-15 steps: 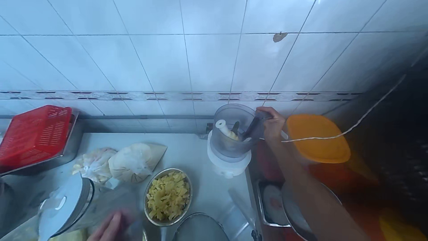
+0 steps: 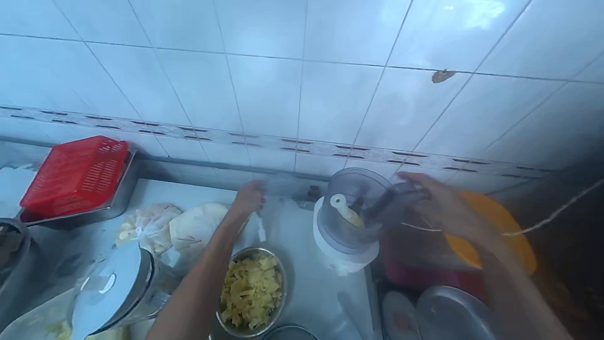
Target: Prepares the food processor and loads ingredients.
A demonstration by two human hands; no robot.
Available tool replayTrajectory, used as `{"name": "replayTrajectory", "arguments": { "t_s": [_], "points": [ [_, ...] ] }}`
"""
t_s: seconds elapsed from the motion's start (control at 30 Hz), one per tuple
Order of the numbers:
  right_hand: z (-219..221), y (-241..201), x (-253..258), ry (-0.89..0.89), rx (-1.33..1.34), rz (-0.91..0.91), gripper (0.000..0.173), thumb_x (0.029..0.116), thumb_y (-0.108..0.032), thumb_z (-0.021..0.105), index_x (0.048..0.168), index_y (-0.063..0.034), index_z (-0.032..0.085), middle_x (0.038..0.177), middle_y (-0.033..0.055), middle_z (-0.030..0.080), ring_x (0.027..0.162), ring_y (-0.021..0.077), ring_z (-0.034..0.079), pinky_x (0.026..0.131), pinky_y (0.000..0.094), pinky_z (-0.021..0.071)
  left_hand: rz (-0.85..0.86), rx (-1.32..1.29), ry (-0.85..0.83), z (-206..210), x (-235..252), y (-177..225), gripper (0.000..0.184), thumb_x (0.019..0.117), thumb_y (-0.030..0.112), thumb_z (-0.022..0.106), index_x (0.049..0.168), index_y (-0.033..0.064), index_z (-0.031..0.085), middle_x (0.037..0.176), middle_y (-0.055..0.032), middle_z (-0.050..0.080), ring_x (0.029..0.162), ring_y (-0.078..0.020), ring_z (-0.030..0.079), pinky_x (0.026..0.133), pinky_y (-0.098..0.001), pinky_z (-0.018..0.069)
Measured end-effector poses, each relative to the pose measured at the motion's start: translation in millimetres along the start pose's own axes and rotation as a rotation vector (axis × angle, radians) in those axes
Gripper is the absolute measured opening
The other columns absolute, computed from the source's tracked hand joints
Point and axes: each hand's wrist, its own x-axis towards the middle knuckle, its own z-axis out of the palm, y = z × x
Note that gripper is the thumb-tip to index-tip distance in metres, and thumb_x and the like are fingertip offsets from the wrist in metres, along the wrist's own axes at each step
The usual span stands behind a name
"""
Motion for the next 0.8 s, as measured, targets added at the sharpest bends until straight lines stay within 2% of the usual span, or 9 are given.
{"name": "replayTrajectory", "arguments": {
  "t_s": [0.03, 0.1, 0.13, 0.23, 0.37, 0.5, 0.57, 0.63, 0.8],
  "points": [
    [-5, -17, -4, 0.099, -0.072, -0.053, 0.059, 0.0908, -0.004, 0.073, 0.146, -0.0136, 0.055, 0.142, 0.0116, 0.060, 0.122, 0.0326, 0.062, 0.098, 0.0581, 0.0528, 0.020, 0.011, -0.002, 5, 15, -2, 0.037, 0.1053, 0.018, 0.058, 0.141, 0.0071, 0.055, 0.125, -0.0177, 0.065, 0.090, -0.0266, 0.069, 0.075, -0.0448, 0.0593],
    [2, -51, -7, 0.259, -0.147, -0.157, 0.044, 0.0967, -0.017, 0.065, 0.140, -0.0132, 0.059, 0.134, 0.0083, 0.064, 0.113, 0.0260, 0.066, 0.090, 0.0493, 0.0574, 0.054, 0.076, -0.005, 17, 39, -2, 0.034, 0.1056, 0.017, 0.057, 0.138, 0.0071, 0.059, 0.123, -0.0168, 0.067, 0.091, -0.0263, 0.071, 0.078, -0.0457, 0.0604],
    [12, -68, -7, 0.233, -0.149, -0.189, 0.041, 0.0982, -0.020, 0.064, 0.139, -0.0143, 0.060, 0.129, 0.0060, 0.066, 0.108, 0.0223, 0.068, 0.087, 0.0455, 0.0597, 0.067, 0.105, 0.000, 25, 45, -1, 0.032, 0.1054, 0.017, 0.057, 0.135, 0.0067, 0.061, 0.122, -0.0164, 0.068, 0.091, -0.0265, 0.071, 0.079, -0.0464, 0.0610],
    [53, -97, 8, -0.065, -0.158, -0.297, 0.045, 0.1005, -0.030, 0.064, 0.145, -0.0221, 0.058, 0.125, 0.0017, 0.069, 0.111, 0.0187, 0.067, 0.097, 0.0442, 0.0568, 0.063, 0.122, -0.007, 44, 61, -8, 0.030, 0.1057, 0.018, 0.056, 0.132, 0.0049, 0.062, 0.123, -0.0172, 0.068, 0.096, -0.0293, 0.072, 0.083, -0.0501, 0.0610],
    [77, -95, 38, -0.094, -0.119, -0.506, 0.029, 0.1021, -0.022, 0.057, 0.129, -0.0202, 0.068, 0.096, -0.0022, 0.072, 0.083, 0.0131, 0.069, 0.077, 0.0381, 0.0595, -0.028, 0.121, -0.053, 55, 63, -39, 0.028, 0.1041, 0.013, 0.058, 0.130, 0.0039, 0.063, 0.122, -0.0191, 0.067, 0.095, -0.0310, 0.072, 0.084, -0.0517, 0.0614],
    [25, -104, 41, 0.109, 0.164, -0.357, 0.028, 0.0993, -0.012, 0.061, 0.126, -0.0123, 0.070, 0.087, 0.0012, 0.072, 0.064, 0.0102, 0.063, 0.059, 0.0305, 0.0569, -0.042, 0.381, -0.115, 51, 60, -74, 0.027, 0.1009, 0.017, 0.061, 0.124, 0.0038, 0.067, 0.113, -0.0183, 0.071, 0.093, -0.0296, 0.074, 0.085, -0.0509, 0.0618],
    [-1, -104, 46, 0.190, 0.348, -0.229, 0.027, 0.1021, -0.012, 0.059, 0.128, -0.0125, 0.069, 0.091, 0.0027, 0.074, 0.062, 0.0105, 0.062, 0.055, 0.0265, 0.0526, -0.051, 0.584, -0.122, 47, 53, -83, 0.026, 0.0949, 0.018, 0.068, 0.118, 0.0068, 0.072, 0.110, -0.0159, 0.073, 0.099, -0.0311, 0.072, 0.089, -0.0550, 0.0576],
    [-7, -93, 56, 0.245, 0.429, -0.227, 0.025, 0.1005, -0.013, 0.061, 0.123, -0.0102, 0.070, 0.092, 0.0036, 0.076, 0.062, 0.0119, 0.066, 0.053, 0.0266, 0.0557, -0.072, 0.768, -0.149, 43, 46, -83, 0.027, 0.0878, 0.021, 0.075, 0.112, 0.0092, 0.076, 0.112, -0.0157, 0.073, 0.108, -0.0349, 0.068, 0.095, -0.0607, 0.0523],
    [13, -71, 52, 0.212, 0.174, -0.242, 0.025, 0.0944, -0.026, 0.073, 0.114, -0.0110, 0.071, 0.086, 0.0008, 0.072, 0.066, 0.0099, 0.068, 0.059, 0.0306, 0.0607, 0.028, 0.902, -0.197, 35, 24, -78, 0.030, 0.0926, 0.032, 0.070, 0.113, 0.0117, 0.076, 0.114, -0.0148, 0.072, 0.112, -0.0362, 0.066, 0.096, -0.0616, 0.0511]
  ]
}}
